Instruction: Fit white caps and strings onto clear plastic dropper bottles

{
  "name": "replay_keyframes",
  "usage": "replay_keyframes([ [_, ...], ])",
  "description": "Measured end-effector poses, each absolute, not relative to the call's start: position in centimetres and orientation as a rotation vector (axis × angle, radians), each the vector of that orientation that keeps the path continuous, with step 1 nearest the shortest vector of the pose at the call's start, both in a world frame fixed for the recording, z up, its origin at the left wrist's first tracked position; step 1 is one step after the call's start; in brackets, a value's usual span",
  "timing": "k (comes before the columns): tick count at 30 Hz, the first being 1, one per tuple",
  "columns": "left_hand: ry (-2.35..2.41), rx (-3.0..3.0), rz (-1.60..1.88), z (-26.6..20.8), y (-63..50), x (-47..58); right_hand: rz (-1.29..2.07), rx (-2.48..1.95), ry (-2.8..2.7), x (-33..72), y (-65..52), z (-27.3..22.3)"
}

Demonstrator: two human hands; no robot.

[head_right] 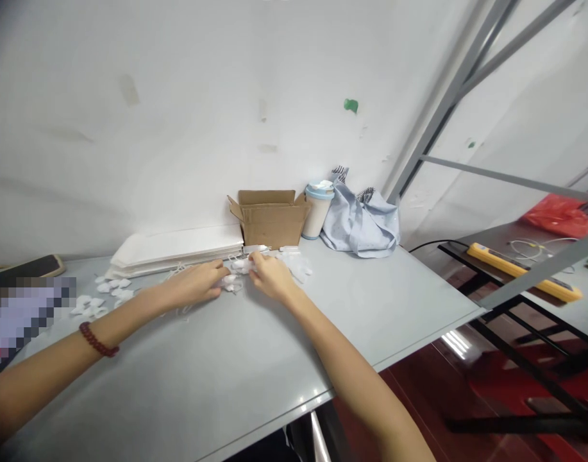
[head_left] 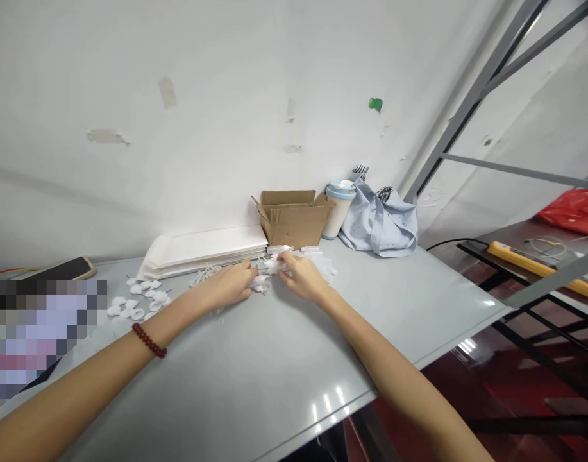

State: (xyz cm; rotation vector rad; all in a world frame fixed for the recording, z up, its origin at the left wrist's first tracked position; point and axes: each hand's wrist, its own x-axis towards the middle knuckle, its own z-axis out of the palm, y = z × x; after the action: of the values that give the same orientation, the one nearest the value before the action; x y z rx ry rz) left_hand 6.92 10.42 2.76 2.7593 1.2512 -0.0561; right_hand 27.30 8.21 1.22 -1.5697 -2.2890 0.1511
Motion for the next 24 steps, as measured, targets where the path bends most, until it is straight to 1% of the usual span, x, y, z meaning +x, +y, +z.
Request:
replay_keyframes([
  [6, 1.265, 2.673, 0.038, 2.4, 10.4, 6.5, -0.050, -1.686, -2.360, 27.1, 8.3, 1.2],
  [11, 1.230, 2.463, 0.181, 2.7, 10.2, 5.9, -0.051, -1.657, -2.429, 27.3, 8.7, 0.9],
  [19, 1.197, 2.015, 0.540, 2.4, 9.1, 6.1, -0.073, -1.596, -2.558, 26.6, 8.7, 0.1],
  [24, 1.305, 1.952, 0.695, 1.7, 10.4, 6.6, -0.111, -1.572, -2.630, 25.5, 8.0, -0.2],
])
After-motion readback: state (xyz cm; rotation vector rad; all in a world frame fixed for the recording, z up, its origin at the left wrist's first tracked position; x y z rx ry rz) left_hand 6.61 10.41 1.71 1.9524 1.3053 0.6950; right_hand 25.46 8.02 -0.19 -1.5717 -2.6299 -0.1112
